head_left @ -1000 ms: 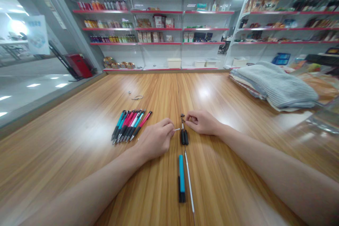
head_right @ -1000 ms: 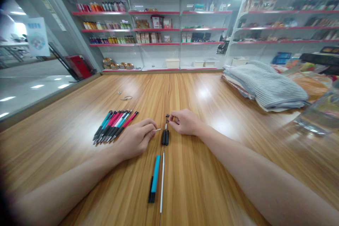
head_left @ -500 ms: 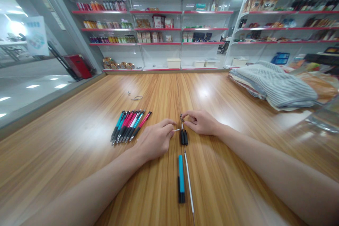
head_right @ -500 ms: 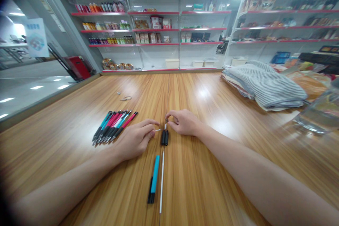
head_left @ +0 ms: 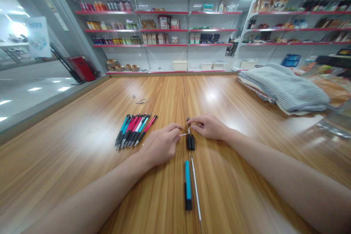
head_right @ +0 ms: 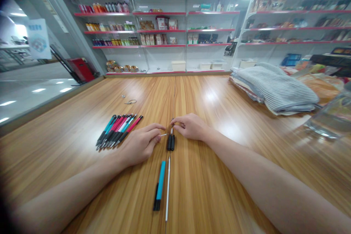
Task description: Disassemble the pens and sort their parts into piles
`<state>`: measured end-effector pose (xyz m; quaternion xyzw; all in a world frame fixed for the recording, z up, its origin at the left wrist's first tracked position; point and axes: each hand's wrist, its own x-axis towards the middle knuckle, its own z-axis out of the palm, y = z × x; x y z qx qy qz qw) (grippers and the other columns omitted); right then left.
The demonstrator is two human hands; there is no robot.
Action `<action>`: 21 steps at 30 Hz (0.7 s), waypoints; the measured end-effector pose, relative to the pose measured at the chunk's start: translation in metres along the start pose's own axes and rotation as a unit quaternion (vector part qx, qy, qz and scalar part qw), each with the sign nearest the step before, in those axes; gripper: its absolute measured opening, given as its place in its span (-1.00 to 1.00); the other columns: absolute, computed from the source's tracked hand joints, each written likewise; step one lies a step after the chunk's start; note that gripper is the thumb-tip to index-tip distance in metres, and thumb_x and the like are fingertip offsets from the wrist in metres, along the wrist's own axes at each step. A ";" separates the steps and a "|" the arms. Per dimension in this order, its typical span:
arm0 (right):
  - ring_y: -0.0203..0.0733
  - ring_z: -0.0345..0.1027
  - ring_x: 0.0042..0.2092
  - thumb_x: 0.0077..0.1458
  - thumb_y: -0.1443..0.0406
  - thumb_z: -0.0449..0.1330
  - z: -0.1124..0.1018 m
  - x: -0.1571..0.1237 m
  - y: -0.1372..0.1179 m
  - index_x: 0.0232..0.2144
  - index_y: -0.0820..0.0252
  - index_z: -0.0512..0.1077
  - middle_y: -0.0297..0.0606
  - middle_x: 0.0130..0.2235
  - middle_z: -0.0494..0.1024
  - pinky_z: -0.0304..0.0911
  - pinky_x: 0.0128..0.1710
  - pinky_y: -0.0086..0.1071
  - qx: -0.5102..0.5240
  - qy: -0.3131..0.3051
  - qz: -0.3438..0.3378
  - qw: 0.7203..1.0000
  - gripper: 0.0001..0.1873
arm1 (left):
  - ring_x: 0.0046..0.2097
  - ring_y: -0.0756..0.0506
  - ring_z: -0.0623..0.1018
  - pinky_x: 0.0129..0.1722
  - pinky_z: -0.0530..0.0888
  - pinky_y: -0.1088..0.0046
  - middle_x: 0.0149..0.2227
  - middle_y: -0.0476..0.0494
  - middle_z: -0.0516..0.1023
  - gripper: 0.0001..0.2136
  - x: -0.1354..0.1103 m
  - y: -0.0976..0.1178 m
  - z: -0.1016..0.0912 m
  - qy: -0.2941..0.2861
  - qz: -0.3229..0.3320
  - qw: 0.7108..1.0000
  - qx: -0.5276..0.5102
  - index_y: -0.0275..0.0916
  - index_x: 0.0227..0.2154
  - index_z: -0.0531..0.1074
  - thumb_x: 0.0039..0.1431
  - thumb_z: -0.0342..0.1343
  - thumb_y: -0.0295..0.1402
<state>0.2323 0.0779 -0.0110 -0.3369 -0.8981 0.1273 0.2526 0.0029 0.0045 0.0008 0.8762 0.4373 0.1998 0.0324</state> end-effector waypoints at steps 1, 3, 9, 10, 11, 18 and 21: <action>-0.38 0.17 -0.53 0.15 0.27 0.10 0.000 0.000 0.000 -0.16 0.15 0.51 -0.42 -0.59 0.34 0.03 -0.42 -0.47 0.001 0.000 0.001 1.000 -0.75 | -0.10 -0.06 0.53 -0.14 0.47 0.42 0.04 -0.02 0.43 -0.82 0.000 0.000 0.000 0.000 0.000 1.000 0.000 -0.19 -0.30 0.39 0.29 -0.12 -0.38; -0.39 0.15 -0.54 0.14 0.26 0.11 0.001 0.000 0.001 -0.16 0.16 0.50 -0.44 -0.60 0.32 0.02 -0.44 -0.47 0.007 0.003 0.005 1.000 -0.75 | -0.11 -0.06 0.53 -0.14 0.47 0.42 0.04 -0.02 0.43 -0.82 0.000 0.000 0.001 0.000 -0.002 1.000 0.001 -0.18 -0.30 0.39 0.29 -0.12 -0.38; -0.40 0.08 -0.59 0.08 0.28 0.14 0.001 -0.001 0.001 -0.30 0.22 0.48 -0.48 -0.65 0.23 0.00 -0.49 -0.49 0.013 0.055 0.052 0.997 -0.83 | -0.11 -0.06 0.54 -0.15 0.47 0.41 0.04 -0.02 0.44 -0.82 0.000 0.000 -0.001 0.001 -0.003 1.000 -0.005 -0.18 -0.29 0.40 0.29 -0.12 -0.38; -0.40 0.08 -0.59 0.07 0.28 0.15 0.001 -0.001 0.001 -0.34 0.23 0.48 -0.47 -0.65 0.24 0.00 -0.49 -0.49 0.010 0.055 0.057 0.997 -0.85 | -0.12 -0.06 0.54 -0.15 0.47 0.41 0.05 -0.02 0.44 -0.82 0.000 0.001 -0.001 0.000 -0.003 1.000 -0.006 -0.18 -0.30 0.40 0.28 -0.12 -0.39; -0.40 0.09 -0.59 0.06 0.28 0.15 0.000 -0.001 0.001 -0.37 0.23 0.47 -0.47 -0.65 0.24 0.00 -0.49 -0.49 0.007 0.052 0.059 0.997 -0.86 | -0.12 -0.06 0.54 -0.16 0.47 0.41 0.06 -0.01 0.43 -0.81 0.001 0.001 -0.001 0.000 -0.003 1.000 -0.006 -0.18 -0.31 0.40 0.28 -0.12 -0.39; -0.40 0.12 -0.58 0.07 0.26 0.16 0.000 -0.001 0.000 -0.38 0.20 0.48 -0.45 -0.64 0.27 -0.02 -0.50 -0.48 -0.004 0.029 0.057 0.998 -0.86 | -0.06 -0.08 0.53 -0.12 0.47 0.39 0.16 0.01 0.36 -0.80 0.001 0.001 0.000 -0.011 -0.016 1.000 0.012 -0.18 -0.26 0.39 0.30 -0.16 -0.39; -0.39 0.12 -0.57 0.08 0.25 0.15 0.001 -0.001 0.000 -0.38 0.20 0.49 -0.44 -0.63 0.29 -0.03 -0.49 -0.47 -0.008 0.030 0.053 0.998 -0.85 | -0.04 -0.08 0.53 -0.11 0.47 0.40 0.17 -0.02 0.35 -0.78 0.001 0.000 0.001 -0.015 -0.016 1.000 0.016 -0.16 -0.14 0.38 0.29 -0.16 -0.40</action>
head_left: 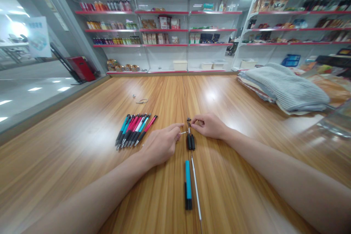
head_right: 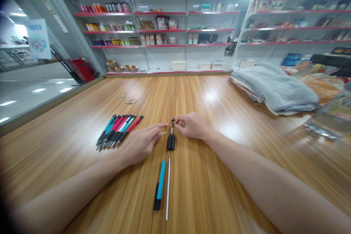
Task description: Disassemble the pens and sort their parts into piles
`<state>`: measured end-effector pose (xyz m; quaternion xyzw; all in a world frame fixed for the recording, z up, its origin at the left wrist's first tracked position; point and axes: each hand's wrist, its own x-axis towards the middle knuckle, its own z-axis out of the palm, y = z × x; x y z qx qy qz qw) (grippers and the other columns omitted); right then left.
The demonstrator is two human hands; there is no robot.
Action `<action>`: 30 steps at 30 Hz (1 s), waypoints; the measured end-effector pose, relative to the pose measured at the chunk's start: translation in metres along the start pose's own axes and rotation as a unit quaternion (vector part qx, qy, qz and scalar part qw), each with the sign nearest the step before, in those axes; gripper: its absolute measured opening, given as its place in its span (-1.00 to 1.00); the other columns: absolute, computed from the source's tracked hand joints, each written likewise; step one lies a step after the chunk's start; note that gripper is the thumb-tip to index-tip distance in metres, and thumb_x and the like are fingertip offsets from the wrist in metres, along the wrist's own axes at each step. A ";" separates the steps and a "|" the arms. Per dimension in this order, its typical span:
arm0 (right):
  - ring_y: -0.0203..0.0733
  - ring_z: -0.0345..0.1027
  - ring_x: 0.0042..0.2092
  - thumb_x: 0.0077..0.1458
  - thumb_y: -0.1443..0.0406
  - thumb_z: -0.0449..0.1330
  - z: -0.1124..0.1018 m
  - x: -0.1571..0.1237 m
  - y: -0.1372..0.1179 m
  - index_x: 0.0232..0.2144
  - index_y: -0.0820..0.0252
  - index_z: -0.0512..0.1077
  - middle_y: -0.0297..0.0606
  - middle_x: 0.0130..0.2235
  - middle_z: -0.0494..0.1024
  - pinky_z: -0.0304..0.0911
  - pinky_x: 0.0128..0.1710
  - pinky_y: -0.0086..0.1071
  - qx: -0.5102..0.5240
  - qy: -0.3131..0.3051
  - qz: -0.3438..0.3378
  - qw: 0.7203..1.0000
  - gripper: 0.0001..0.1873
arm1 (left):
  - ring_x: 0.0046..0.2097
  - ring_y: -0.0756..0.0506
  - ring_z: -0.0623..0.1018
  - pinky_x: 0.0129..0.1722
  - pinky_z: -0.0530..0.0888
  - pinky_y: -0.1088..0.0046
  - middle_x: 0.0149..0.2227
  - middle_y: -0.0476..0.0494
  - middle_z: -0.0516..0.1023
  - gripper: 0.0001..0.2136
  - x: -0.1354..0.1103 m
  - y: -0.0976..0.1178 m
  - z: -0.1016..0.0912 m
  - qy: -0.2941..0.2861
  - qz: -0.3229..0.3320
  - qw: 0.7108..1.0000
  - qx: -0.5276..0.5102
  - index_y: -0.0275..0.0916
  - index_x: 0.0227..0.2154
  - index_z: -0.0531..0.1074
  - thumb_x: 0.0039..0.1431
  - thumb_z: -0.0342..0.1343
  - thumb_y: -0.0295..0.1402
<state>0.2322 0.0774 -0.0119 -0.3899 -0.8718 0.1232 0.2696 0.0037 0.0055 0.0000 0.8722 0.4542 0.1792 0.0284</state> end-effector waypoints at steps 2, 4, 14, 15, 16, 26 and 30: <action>-0.39 0.13 -0.55 0.09 0.24 0.15 0.000 0.000 0.000 -0.38 0.20 0.49 -0.42 -0.62 0.30 -0.03 -0.48 -0.47 0.000 0.002 -0.001 1.000 -0.84 | -0.03 -0.08 0.53 -0.10 0.47 0.40 0.17 -0.04 0.35 -0.75 0.000 -0.001 0.000 -0.001 -0.001 1.000 0.001 -0.16 -0.07 0.36 0.29 -0.16 -0.40; -0.39 0.13 -0.55 0.10 0.23 0.15 0.000 0.001 -0.001 -0.37 0.20 0.50 -0.41 -0.61 0.31 -0.03 -0.48 -0.47 0.001 0.004 -0.001 1.000 -0.83 | -0.03 -0.08 0.53 -0.09 0.47 0.39 0.17 -0.04 0.35 -0.74 0.000 -0.001 0.001 -0.002 -0.002 1.000 0.003 -0.15 -0.05 0.35 0.29 -0.16 -0.40; -0.39 0.11 -0.55 0.12 0.20 0.15 0.000 0.001 0.000 -0.35 0.20 0.51 -0.41 -0.61 0.32 -0.05 -0.48 -0.47 0.005 -0.003 -0.005 1.000 -0.79 | -0.01 -0.11 0.52 -0.10 0.47 0.36 0.18 0.00 0.34 -0.80 0.001 0.000 -0.001 -0.017 -0.003 1.000 0.020 -0.17 -0.24 0.36 0.30 -0.18 -0.39; -0.39 0.10 -0.55 0.12 0.20 0.15 0.000 0.001 -0.001 -0.35 0.20 0.51 -0.41 -0.61 0.31 -0.05 -0.48 -0.47 0.005 -0.003 -0.006 1.000 -0.79 | -0.01 -0.11 0.52 -0.10 0.47 0.37 0.18 0.01 0.34 -0.81 0.001 0.000 -0.001 -0.016 -0.002 1.000 0.020 -0.17 -0.25 0.35 0.29 -0.18 -0.39; -0.39 0.10 -0.55 0.12 0.20 0.15 0.001 0.001 -0.001 -0.35 0.20 0.51 -0.41 -0.61 0.31 -0.05 -0.48 -0.47 0.005 -0.002 -0.007 1.000 -0.79 | 0.00 -0.10 0.52 -0.10 0.47 0.37 0.18 0.01 0.34 -0.81 0.001 0.000 -0.001 -0.016 -0.002 1.000 0.021 -0.17 -0.26 0.35 0.29 -0.18 -0.40; -0.39 0.12 -0.55 0.13 0.20 0.14 0.002 0.001 0.002 -0.33 0.20 0.52 -0.41 -0.61 0.32 -0.03 -0.48 -0.47 0.011 -0.005 -0.020 1.000 -0.78 | -0.03 -0.12 0.53 -0.11 0.47 0.34 0.21 0.01 0.30 -0.82 0.003 0.001 -0.004 -0.028 0.002 0.999 0.020 -0.17 -0.28 0.35 0.28 -0.16 -0.39; -0.39 0.13 -0.55 0.13 0.20 0.14 0.002 0.001 0.002 -0.32 0.19 0.52 -0.40 -0.61 0.33 -0.03 -0.47 -0.47 0.011 -0.006 -0.022 1.000 -0.78 | -0.02 -0.11 0.53 -0.11 0.47 0.36 0.21 0.02 0.29 -0.80 0.004 -0.002 -0.004 -0.029 0.006 0.999 0.015 -0.17 -0.31 0.36 0.29 -0.17 -0.38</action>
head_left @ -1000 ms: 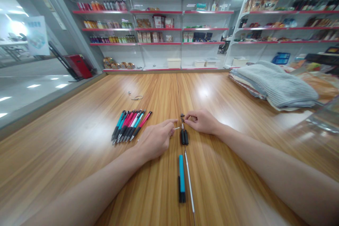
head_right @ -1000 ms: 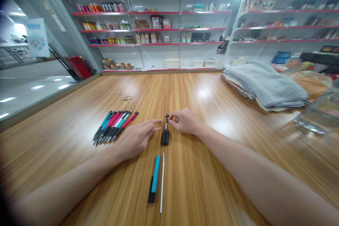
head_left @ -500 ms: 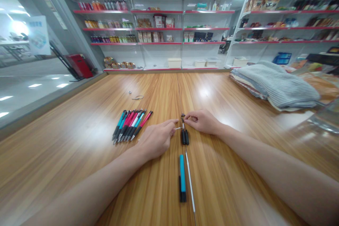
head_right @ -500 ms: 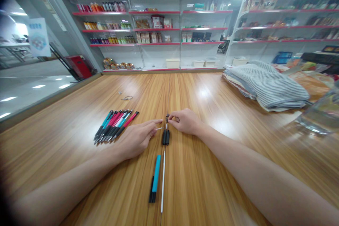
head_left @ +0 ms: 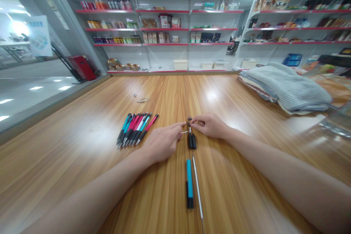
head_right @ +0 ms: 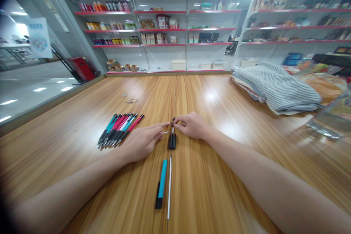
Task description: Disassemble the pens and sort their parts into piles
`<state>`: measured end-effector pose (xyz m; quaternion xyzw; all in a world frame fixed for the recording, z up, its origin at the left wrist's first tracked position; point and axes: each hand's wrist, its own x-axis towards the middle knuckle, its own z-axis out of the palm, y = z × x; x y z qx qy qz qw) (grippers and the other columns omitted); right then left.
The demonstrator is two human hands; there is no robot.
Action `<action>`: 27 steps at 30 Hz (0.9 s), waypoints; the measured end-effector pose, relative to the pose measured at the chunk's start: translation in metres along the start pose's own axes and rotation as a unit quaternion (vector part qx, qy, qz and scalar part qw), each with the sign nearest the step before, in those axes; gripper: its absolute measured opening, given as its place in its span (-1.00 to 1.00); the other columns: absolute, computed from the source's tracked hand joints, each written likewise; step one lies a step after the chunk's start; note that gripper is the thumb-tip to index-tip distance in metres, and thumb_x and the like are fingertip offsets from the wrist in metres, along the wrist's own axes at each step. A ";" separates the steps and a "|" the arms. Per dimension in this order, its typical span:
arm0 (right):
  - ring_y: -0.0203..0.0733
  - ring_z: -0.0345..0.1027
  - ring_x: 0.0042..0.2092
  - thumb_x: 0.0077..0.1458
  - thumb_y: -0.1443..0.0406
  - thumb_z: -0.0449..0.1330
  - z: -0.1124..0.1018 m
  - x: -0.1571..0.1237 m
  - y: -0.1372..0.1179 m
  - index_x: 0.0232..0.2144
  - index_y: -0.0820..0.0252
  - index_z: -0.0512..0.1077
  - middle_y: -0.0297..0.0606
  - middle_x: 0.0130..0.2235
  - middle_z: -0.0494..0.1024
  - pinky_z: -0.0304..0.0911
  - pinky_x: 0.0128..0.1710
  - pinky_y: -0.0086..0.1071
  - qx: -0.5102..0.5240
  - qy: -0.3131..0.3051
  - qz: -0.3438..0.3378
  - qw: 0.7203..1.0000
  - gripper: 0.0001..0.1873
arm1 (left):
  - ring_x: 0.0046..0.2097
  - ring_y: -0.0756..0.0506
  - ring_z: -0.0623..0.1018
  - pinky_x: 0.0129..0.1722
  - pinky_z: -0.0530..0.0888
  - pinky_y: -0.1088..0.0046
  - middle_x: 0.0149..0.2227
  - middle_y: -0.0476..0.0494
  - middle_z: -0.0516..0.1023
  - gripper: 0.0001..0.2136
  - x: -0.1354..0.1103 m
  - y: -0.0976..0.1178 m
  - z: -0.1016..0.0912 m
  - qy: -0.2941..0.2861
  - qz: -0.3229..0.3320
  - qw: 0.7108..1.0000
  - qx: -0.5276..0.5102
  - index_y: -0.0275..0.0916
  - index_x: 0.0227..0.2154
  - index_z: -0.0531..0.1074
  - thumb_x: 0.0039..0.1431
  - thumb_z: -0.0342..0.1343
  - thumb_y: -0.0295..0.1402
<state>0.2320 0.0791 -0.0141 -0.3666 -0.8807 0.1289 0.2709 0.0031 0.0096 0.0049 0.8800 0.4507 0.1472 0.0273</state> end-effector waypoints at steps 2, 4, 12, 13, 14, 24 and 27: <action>-0.39 0.12 -0.56 0.13 0.21 0.13 0.000 0.000 0.000 -0.31 0.19 0.52 -0.41 -0.62 0.32 -0.03 -0.47 -0.47 0.000 -0.004 0.001 1.000 -0.78 | -0.01 -0.11 0.52 -0.10 0.47 0.35 0.21 0.03 0.29 -0.80 0.001 -0.001 0.000 -0.002 0.003 1.000 -0.001 -0.17 -0.31 0.37 0.29 -0.17 -0.38; -0.39 0.12 -0.56 0.13 0.21 0.13 -0.001 0.000 0.000 -0.31 0.18 0.52 -0.42 -0.62 0.30 -0.03 -0.48 -0.47 0.000 -0.007 0.001 1.000 -0.79 | 0.02 -0.12 0.51 -0.08 0.46 0.34 0.22 0.04 0.28 -0.80 0.002 -0.002 -0.001 -0.005 0.006 1.000 -0.003 -0.16 -0.27 0.38 0.29 -0.17 -0.37; -0.40 0.11 -0.57 0.13 0.22 0.13 0.000 0.000 0.000 -0.30 0.18 0.53 -0.42 -0.62 0.29 -0.04 -0.48 -0.47 0.004 -0.005 0.002 1.000 -0.78 | 0.05 -0.11 0.48 -0.03 0.45 0.35 0.22 0.05 0.28 -0.73 0.002 -0.003 0.000 -0.015 0.018 1.000 -0.002 -0.11 -0.06 0.37 0.30 -0.18 -0.36; -0.40 0.10 -0.57 0.13 0.22 0.13 0.000 0.000 0.000 -0.30 0.18 0.53 -0.43 -0.63 0.29 -0.05 -0.49 -0.47 0.005 -0.005 0.001 1.000 -0.79 | 0.05 -0.10 0.48 -0.02 0.44 0.36 0.22 0.05 0.28 -0.73 0.002 -0.003 0.001 -0.016 0.019 1.000 -0.004 -0.11 -0.05 0.37 0.30 -0.17 -0.37; -0.40 0.10 -0.57 0.12 0.22 0.13 0.000 0.000 0.000 -0.30 0.18 0.53 -0.43 -0.63 0.28 -0.05 -0.49 -0.47 0.005 -0.004 0.000 1.000 -0.79 | 0.05 -0.10 0.48 -0.02 0.44 0.36 0.22 0.05 0.28 -0.73 0.002 -0.003 0.001 -0.016 0.021 1.000 -0.006 -0.10 -0.05 0.37 0.29 -0.17 -0.38; -0.40 0.10 -0.56 0.12 0.22 0.14 -0.001 0.000 -0.002 -0.30 0.18 0.53 -0.42 -0.61 0.32 -0.04 -0.47 -0.47 -0.002 -0.001 0.003 1.000 -0.80 | 0.01 -0.12 0.51 -0.09 0.46 0.34 0.22 0.06 0.27 -0.78 0.001 -0.001 0.000 -0.013 0.018 1.000 0.003 -0.13 -0.17 0.37 0.30 -0.18 -0.36; -0.39 0.11 -0.56 0.12 0.23 0.13 0.000 0.000 -0.001 -0.30 0.18 0.53 -0.41 -0.61 0.32 -0.04 -0.47 -0.47 -0.002 0.001 0.001 1.000 -0.80 | -0.01 -0.12 0.52 -0.13 0.47 0.34 0.24 0.04 0.24 -0.78 0.001 0.000 -0.002 -0.012 0.017 1.000 0.005 -0.14 -0.21 0.37 0.32 -0.19 -0.33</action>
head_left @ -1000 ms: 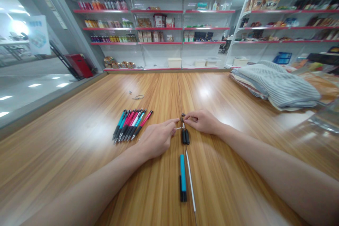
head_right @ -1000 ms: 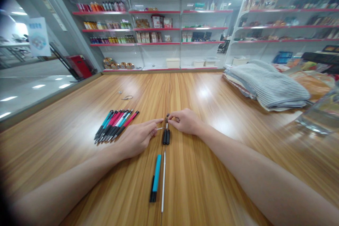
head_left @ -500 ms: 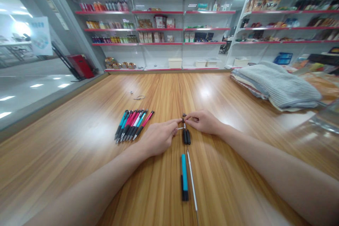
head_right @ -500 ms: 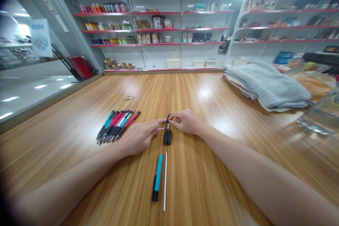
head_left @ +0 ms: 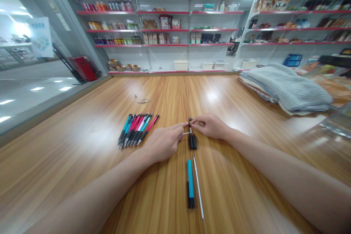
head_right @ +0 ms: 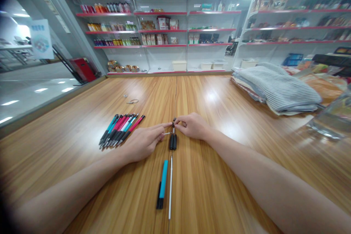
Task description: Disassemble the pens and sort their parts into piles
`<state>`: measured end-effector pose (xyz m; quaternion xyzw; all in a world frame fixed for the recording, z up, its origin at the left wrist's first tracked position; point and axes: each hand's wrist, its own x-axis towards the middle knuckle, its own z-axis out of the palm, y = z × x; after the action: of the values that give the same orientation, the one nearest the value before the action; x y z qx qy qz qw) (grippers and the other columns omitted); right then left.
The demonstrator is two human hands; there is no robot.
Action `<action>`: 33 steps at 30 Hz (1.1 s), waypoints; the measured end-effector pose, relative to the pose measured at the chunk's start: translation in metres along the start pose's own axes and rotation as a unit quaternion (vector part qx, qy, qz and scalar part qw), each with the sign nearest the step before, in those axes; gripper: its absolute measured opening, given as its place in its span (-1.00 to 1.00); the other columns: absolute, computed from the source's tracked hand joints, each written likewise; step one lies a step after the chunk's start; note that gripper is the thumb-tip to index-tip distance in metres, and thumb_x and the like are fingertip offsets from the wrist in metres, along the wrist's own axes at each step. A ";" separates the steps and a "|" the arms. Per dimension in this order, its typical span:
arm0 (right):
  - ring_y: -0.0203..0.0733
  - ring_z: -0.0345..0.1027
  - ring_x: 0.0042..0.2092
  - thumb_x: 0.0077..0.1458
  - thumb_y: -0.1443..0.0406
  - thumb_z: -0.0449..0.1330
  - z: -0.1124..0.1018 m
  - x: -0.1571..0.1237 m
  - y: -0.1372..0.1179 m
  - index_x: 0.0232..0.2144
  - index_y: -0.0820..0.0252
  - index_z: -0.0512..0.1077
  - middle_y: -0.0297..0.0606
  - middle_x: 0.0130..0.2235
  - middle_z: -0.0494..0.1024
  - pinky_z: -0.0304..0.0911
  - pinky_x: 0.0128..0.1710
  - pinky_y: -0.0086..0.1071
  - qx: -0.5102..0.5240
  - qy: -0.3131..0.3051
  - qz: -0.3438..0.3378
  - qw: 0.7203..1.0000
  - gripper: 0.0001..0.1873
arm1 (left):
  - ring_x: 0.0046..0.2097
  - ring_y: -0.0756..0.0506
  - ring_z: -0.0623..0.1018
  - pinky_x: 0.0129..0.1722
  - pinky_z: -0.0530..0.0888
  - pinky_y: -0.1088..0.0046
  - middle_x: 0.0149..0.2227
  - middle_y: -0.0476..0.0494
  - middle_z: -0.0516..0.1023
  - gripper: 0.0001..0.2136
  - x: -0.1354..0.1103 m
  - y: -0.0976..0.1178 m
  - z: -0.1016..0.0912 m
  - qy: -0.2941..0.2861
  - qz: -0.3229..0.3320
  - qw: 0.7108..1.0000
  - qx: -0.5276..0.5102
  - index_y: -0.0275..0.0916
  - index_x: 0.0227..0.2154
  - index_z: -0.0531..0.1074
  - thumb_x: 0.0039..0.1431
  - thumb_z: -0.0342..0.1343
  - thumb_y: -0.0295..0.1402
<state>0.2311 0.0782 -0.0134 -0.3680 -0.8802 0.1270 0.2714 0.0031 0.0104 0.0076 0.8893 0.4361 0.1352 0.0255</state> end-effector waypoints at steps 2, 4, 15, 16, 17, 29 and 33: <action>-0.39 0.10 -0.56 0.13 0.23 0.13 0.000 0.000 0.000 -0.30 0.18 0.53 -0.41 -0.62 0.32 -0.03 -0.48 -0.47 0.001 -0.002 -0.004 1.000 -0.79 | -0.02 -0.11 0.53 -0.15 0.47 0.35 0.24 0.05 0.24 -0.78 0.000 0.000 -0.001 -0.003 0.001 1.000 0.003 -0.14 -0.24 0.37 0.32 -0.19 -0.33; -0.40 0.10 -0.57 0.13 0.23 0.13 0.000 0.000 0.000 -0.30 0.18 0.53 -0.41 -0.62 0.32 -0.03 -0.48 -0.47 0.002 -0.003 -0.007 1.000 -0.79 | -0.02 -0.11 0.53 -0.16 0.47 0.36 0.24 0.05 0.24 -0.79 0.000 0.000 -0.001 -0.005 0.002 1.000 0.007 -0.15 -0.25 0.37 0.31 -0.19 -0.34; -0.41 0.08 -0.58 0.12 0.21 0.13 0.000 0.000 0.001 -0.31 0.20 0.55 -0.42 -0.63 0.28 -0.02 -0.50 -0.48 0.009 0.017 -0.010 1.000 -0.77 | 0.01 -0.11 0.51 -0.11 0.46 0.35 0.24 0.08 0.23 -0.80 0.000 0.000 0.000 -0.015 -0.005 1.000 0.005 -0.14 -0.22 0.35 0.30 -0.19 -0.36; -0.41 0.07 -0.58 0.12 0.21 0.13 0.001 0.000 0.002 -0.31 0.19 0.55 -0.42 -0.63 0.27 -0.02 -0.50 -0.48 0.009 0.018 -0.010 1.000 -0.76 | 0.01 -0.11 0.51 -0.12 0.46 0.35 0.25 0.08 0.22 -0.79 -0.001 0.000 0.000 -0.016 -0.005 1.000 0.005 -0.14 -0.22 0.35 0.30 -0.20 -0.35; -0.41 0.07 -0.58 0.12 0.21 0.12 0.001 0.000 0.002 -0.30 0.18 0.55 -0.42 -0.63 0.27 -0.02 -0.50 -0.48 0.008 0.019 -0.009 1.000 -0.76 | 0.02 -0.11 0.51 -0.12 0.46 0.35 0.25 0.08 0.22 -0.79 -0.001 0.000 0.000 -0.016 -0.005 1.000 0.004 -0.14 -0.22 0.35 0.31 -0.20 -0.35; -0.38 0.12 -0.55 0.12 0.19 0.12 0.000 0.000 0.001 -0.25 0.15 0.57 -0.38 -0.60 0.36 0.00 -0.48 -0.47 0.002 0.005 0.010 1.000 -0.73 | 0.02 -0.12 0.51 -0.15 0.47 0.34 0.23 0.08 0.25 -0.78 0.000 -0.001 0.000 -0.009 0.003 1.000 0.013 -0.14 -0.20 0.36 0.32 -0.21 -0.32; -0.38 0.14 -0.54 0.11 0.19 0.13 0.000 0.000 0.000 -0.26 0.16 0.58 -0.36 -0.58 0.40 0.01 -0.46 -0.48 0.002 0.010 0.011 1.000 -0.73 | 0.01 -0.12 0.51 -0.14 0.47 0.33 0.23 0.09 0.25 -0.80 0.000 -0.001 0.002 -0.007 0.006 1.000 0.013 -0.13 -0.20 0.35 0.31 -0.18 -0.33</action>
<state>0.2312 0.0786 -0.0130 -0.3788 -0.8730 0.1279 0.2791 0.0025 0.0113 0.0057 0.8932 0.4319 0.1236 0.0162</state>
